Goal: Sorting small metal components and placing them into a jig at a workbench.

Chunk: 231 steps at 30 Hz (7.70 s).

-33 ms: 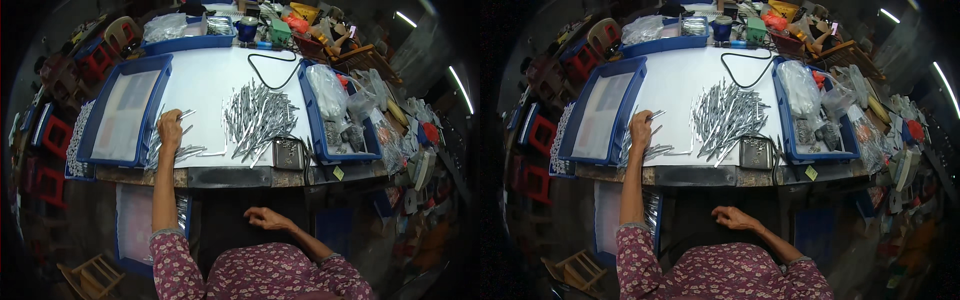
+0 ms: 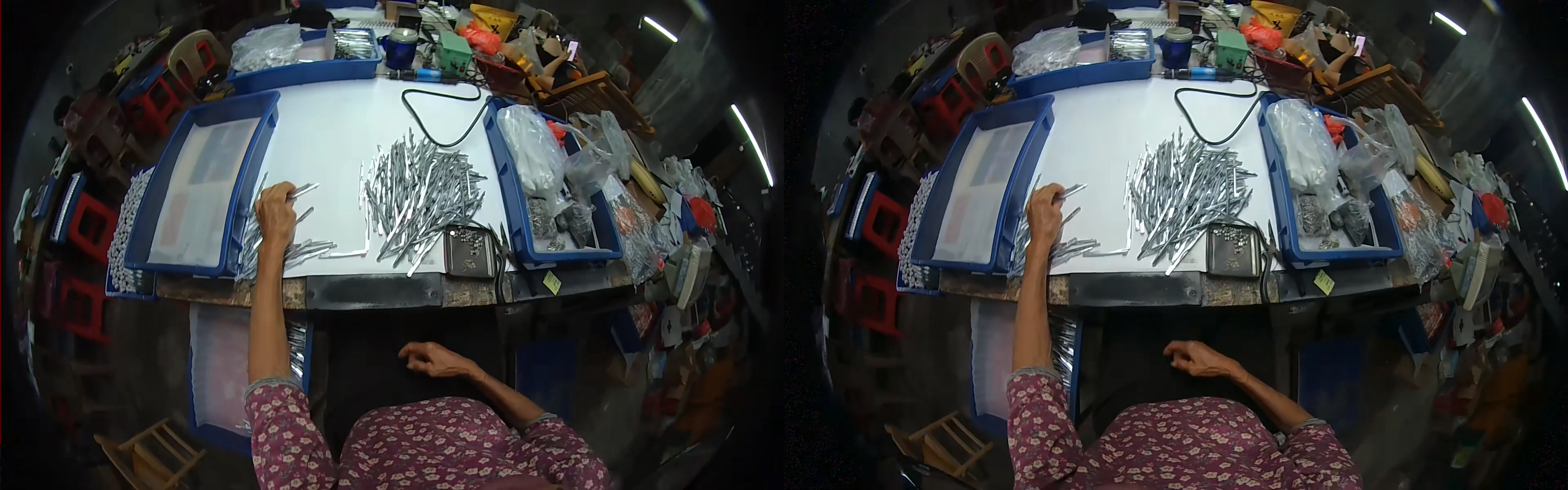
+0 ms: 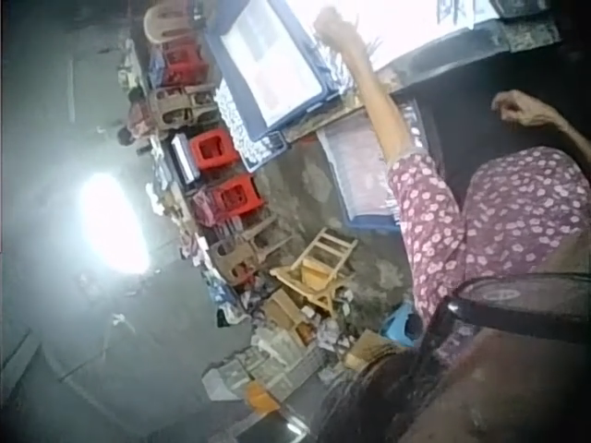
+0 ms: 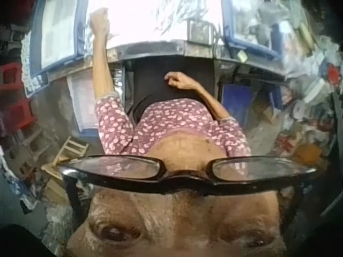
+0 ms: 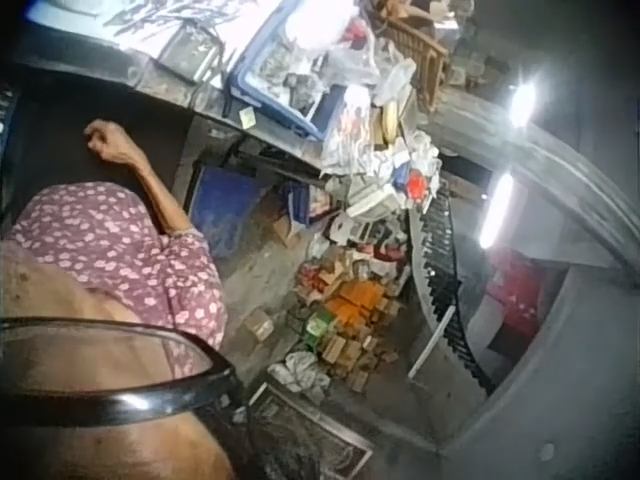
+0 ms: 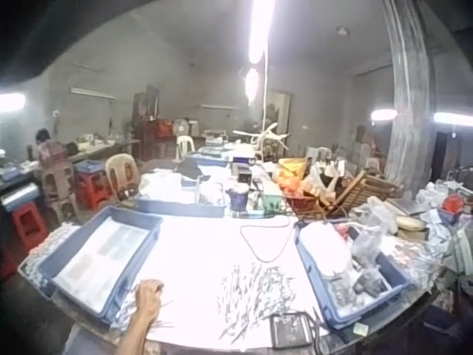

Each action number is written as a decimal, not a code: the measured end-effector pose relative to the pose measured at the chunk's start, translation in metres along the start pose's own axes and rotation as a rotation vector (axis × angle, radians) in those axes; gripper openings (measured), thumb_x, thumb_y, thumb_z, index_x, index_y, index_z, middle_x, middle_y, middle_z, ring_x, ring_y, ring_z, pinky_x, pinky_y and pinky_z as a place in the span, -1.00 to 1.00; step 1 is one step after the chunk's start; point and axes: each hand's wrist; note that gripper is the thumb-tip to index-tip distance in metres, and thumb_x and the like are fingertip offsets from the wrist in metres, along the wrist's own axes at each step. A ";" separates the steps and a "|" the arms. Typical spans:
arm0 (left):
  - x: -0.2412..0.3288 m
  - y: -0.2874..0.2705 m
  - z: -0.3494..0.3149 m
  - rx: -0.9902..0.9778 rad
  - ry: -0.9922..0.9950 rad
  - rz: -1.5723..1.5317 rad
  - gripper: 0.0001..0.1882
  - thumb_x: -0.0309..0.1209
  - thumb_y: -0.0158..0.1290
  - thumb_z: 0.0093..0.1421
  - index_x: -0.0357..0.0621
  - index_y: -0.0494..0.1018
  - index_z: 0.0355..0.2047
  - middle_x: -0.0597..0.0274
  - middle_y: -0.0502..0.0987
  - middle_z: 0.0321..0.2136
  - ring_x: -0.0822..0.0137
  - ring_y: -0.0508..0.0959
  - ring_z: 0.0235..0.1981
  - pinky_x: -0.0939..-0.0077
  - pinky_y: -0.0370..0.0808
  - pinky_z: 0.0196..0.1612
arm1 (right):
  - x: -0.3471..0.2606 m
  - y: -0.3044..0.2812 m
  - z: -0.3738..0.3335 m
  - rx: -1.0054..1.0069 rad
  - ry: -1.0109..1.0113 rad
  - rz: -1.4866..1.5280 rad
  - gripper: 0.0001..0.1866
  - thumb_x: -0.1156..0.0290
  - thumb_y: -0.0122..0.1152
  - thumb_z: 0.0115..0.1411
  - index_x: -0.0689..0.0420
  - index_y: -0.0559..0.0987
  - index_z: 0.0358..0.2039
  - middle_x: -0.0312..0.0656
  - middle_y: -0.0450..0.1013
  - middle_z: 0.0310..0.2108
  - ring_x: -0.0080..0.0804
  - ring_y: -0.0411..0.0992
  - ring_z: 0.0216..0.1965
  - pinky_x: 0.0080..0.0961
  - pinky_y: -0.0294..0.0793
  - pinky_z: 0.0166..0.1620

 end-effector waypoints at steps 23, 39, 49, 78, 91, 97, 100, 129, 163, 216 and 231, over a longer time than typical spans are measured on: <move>0.016 -0.006 -0.009 -0.078 0.034 -0.115 -0.77 -0.77 -0.07 -0.13 -0.30 0.40 -0.42 0.05 0.43 -0.45 0.13 0.42 -0.33 0.37 0.37 -0.26 | 0.168 0.071 0.038 -0.529 -0.157 0.129 -0.42 0.62 0.00 -0.01 0.23 0.20 0.10 -0.31 0.26 -0.74 -0.62 0.15 -0.80 -0.62 0.06 -0.76; 0.040 -0.008 -0.006 -0.110 -0.027 -0.203 -0.80 -0.77 -0.12 -0.11 -0.32 0.34 -0.44 0.10 0.40 -0.42 0.18 0.38 -0.31 0.41 0.34 -0.23 | 0.135 0.052 0.054 -0.748 -0.505 0.354 -0.75 0.46 0.12 -0.03 0.33 0.42 -0.34 -0.21 0.42 -0.50 -0.56 0.29 -0.50 -0.44 0.28 -0.49; 0.036 -0.013 -0.004 -0.161 -0.117 -0.204 -0.79 -0.76 -0.13 -0.06 -0.30 0.34 -0.38 0.11 0.38 -0.31 0.22 0.36 -0.22 0.47 0.31 -0.14 | 0.204 0.096 0.056 -0.714 -0.278 0.283 -0.78 0.41 0.08 -0.01 0.27 0.46 -0.36 -0.23 0.44 -0.43 -0.50 0.30 -0.37 -0.43 0.29 -0.28; 0.036 -0.014 -0.007 -0.210 -0.010 0.049 -0.70 -0.73 -0.12 -0.03 -0.28 0.35 -0.24 0.03 0.38 -0.17 0.06 0.33 -0.07 0.31 0.26 0.01 | 0.121 0.042 0.062 -0.796 0.056 0.244 -0.58 0.19 -0.15 0.23 0.19 0.37 -0.02 0.00 0.28 0.01 -0.24 0.22 0.05 -0.32 0.07 0.15; 0.031 -0.014 -0.016 -0.159 0.061 0.071 -0.72 -0.74 -0.10 -0.02 -0.30 0.36 -0.26 0.02 0.40 -0.21 0.05 0.34 -0.10 0.30 0.26 -0.01 | 0.092 0.039 0.045 -0.815 -0.175 -0.069 -0.49 0.06 -0.40 0.29 0.18 0.29 0.02 0.02 0.18 0.08 -0.10 0.14 0.11 -0.25 0.00 0.18; 0.032 -0.009 -0.014 -0.150 0.088 0.020 -0.71 -0.74 -0.10 -0.02 -0.29 0.36 -0.25 0.03 0.39 -0.19 0.07 0.35 -0.09 0.33 0.28 -0.02 | 0.084 0.032 0.036 -0.867 -0.206 -0.001 -0.49 0.03 -0.34 0.27 0.22 0.19 -0.01 0.01 0.23 -0.08 -0.16 0.23 -0.04 -0.31 0.22 -0.01; 0.031 -0.010 -0.015 -0.131 0.080 0.024 -0.71 -0.74 -0.10 -0.03 -0.29 0.37 -0.25 0.03 0.39 -0.18 0.08 0.35 -0.09 0.34 0.29 -0.01 | 0.084 0.040 0.032 -0.827 -0.203 0.086 -0.49 0.03 -0.29 0.26 0.23 0.17 -0.03 -0.02 0.23 -0.14 -0.22 0.24 -0.09 -0.37 0.25 -0.06; 0.031 -0.012 -0.018 -0.084 0.125 0.025 -0.79 -0.66 -0.12 -0.02 -0.27 0.37 -0.33 0.06 0.44 -0.31 0.07 0.38 -0.19 0.32 0.27 -0.08 | 0.098 0.064 0.025 -0.712 -0.179 0.079 -0.57 0.20 -0.15 0.22 0.26 0.20 -0.02 -0.07 0.26 -0.16 -0.27 0.25 -0.14 -0.47 0.24 -0.12; 0.012 0.002 -0.003 -0.099 0.164 0.165 -0.80 -0.61 -0.02 -0.16 -0.13 0.40 -0.45 0.08 0.45 -0.41 0.03 0.45 -0.33 0.21 0.38 -0.22 | 0.048 0.033 0.024 -0.475 0.062 -0.018 -0.63 0.13 -0.17 0.24 0.21 0.42 -0.37 -0.16 0.29 -0.48 -0.40 0.30 -0.39 -0.41 0.27 -0.31; 0.032 -0.056 -0.053 -0.073 -0.246 0.788 -0.82 -0.53 -0.12 0.08 -0.42 0.41 -0.36 -0.14 0.48 -0.40 0.07 0.57 -0.44 0.34 0.54 -0.43 | 0.075 0.026 0.038 -0.021 0.010 0.310 -0.86 0.47 0.00 0.09 0.29 0.40 -0.37 -0.31 0.37 -0.66 -0.62 0.32 -0.57 -0.65 0.28 -0.44; 0.039 -0.067 -0.063 0.026 -0.087 0.713 -0.92 -0.54 -0.08 0.02 -0.28 0.29 -0.43 0.00 0.39 -0.44 0.12 0.56 -0.50 0.34 0.50 -0.53 | 0.065 0.031 0.030 -0.007 0.074 0.307 -0.83 0.45 0.01 0.08 0.28 0.39 -0.34 -0.28 0.39 -0.61 -0.59 0.34 -0.53 -0.65 0.31 -0.41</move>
Point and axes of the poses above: each hand's wrist, its own z-axis towards the middle knuckle, its own y-axis out of the palm, x = y × z
